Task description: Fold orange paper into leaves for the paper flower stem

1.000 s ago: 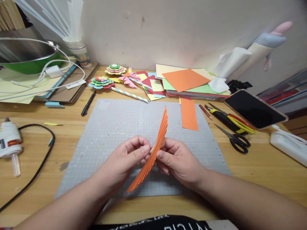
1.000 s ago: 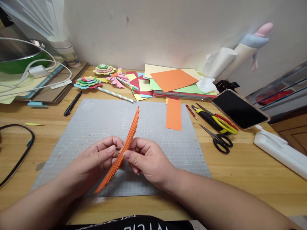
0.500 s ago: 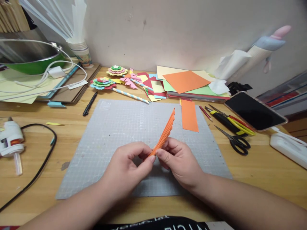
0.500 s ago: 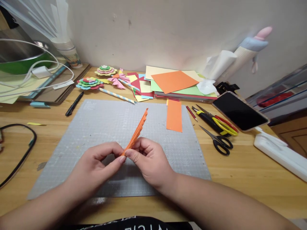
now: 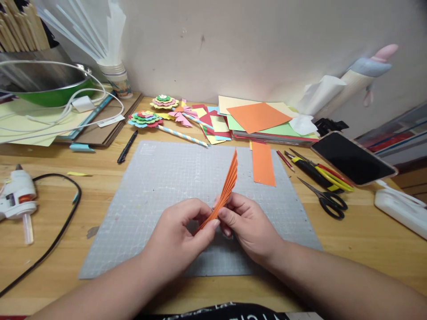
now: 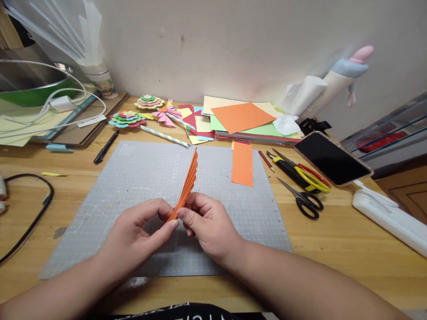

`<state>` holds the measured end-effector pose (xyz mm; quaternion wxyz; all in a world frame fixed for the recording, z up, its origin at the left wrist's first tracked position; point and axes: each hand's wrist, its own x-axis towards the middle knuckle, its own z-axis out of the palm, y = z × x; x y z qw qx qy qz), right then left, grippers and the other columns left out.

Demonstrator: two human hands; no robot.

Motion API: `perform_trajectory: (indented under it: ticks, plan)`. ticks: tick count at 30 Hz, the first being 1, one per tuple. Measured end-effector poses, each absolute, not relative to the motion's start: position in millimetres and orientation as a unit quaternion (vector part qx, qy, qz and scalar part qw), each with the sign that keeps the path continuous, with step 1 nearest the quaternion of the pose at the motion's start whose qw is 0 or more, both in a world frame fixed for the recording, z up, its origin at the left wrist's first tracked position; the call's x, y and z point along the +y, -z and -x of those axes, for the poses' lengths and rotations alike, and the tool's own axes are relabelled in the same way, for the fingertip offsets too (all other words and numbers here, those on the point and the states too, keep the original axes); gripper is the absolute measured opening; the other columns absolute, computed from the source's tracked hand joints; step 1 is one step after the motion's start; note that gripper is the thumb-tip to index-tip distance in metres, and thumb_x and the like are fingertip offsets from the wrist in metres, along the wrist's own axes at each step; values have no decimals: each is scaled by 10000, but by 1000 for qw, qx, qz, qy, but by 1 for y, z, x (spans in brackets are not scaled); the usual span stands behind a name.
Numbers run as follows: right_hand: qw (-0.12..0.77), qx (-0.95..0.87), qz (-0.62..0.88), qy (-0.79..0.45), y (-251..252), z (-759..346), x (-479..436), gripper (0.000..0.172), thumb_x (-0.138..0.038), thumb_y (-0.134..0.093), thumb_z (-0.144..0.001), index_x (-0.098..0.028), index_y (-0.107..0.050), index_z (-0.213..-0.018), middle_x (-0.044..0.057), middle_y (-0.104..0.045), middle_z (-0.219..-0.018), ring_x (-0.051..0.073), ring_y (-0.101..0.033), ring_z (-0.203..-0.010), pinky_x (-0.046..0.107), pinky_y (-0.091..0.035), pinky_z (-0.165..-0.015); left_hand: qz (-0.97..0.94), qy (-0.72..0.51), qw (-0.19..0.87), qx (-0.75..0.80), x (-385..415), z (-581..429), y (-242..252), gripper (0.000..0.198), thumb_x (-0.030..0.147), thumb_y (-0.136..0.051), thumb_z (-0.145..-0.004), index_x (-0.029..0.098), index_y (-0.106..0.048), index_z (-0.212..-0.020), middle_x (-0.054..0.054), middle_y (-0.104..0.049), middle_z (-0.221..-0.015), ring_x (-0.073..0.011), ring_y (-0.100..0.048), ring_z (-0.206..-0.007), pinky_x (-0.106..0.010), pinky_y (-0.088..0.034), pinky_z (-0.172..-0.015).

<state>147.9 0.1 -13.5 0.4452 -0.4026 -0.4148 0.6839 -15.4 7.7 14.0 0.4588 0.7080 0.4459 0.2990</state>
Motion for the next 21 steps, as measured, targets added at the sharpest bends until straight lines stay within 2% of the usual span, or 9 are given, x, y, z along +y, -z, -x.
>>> perform_trajectory:
  ticks: [5, 10, 12, 17, 21]
  plan:
    - [474, -333, 360, -731, 14, -152, 7, 183, -359, -661, -810, -196, -603, -869, -71, -468, -552, 56, -387, -459, 195, -300, -463, -534, -330, 626, 462, 13, 18, -14, 203, 389, -588, -804, 194, -645, -808, -23, -653, -746, -161, -569, -709, -272, -438, -668]
    - [523, -260, 323, -745, 10, -159, 20, 127, -298, -671, -809, -203, -594, -842, -71, -447, -570, 55, -392, -493, 180, -307, -484, -399, -452, 625, 496, 23, 25, -12, 236, 410, -581, -801, 186, -652, -825, -30, -618, -796, -167, -557, -766, -285, -436, -743]
    - [537, -261, 322, -735, 8, -161, 22, 112, -287, -667, -813, -208, -591, -835, -69, -454, -579, 58, -398, -504, 187, -320, -504, -392, -438, 640, 495, 25, 25, -14, 243, 417, -603, -780, 181, -649, -817, -28, -611, -784, -162, -544, -750, -277, -426, -714]
    - [546, -291, 341, -708, 6, -161, 22, 141, -314, -689, -789, -221, -591, -829, -72, -452, -580, 63, -393, -505, 200, -326, -520, -449, -299, 705, 460, 24, 23, -16, 257, 415, -633, -753, 159, -635, -734, -10, -570, -649, -131, -475, -619, -260, -366, -621]
    - [536, -318, 347, -701, 7, -161, 21, 154, -346, -684, -786, -229, -599, -835, -68, -452, -586, 76, -390, -516, 220, -325, -526, -453, -296, 691, 479, 24, 24, -13, 259, 396, -657, -738, 167, -595, -633, 8, -541, -583, -117, -441, -576, -258, -332, -599]
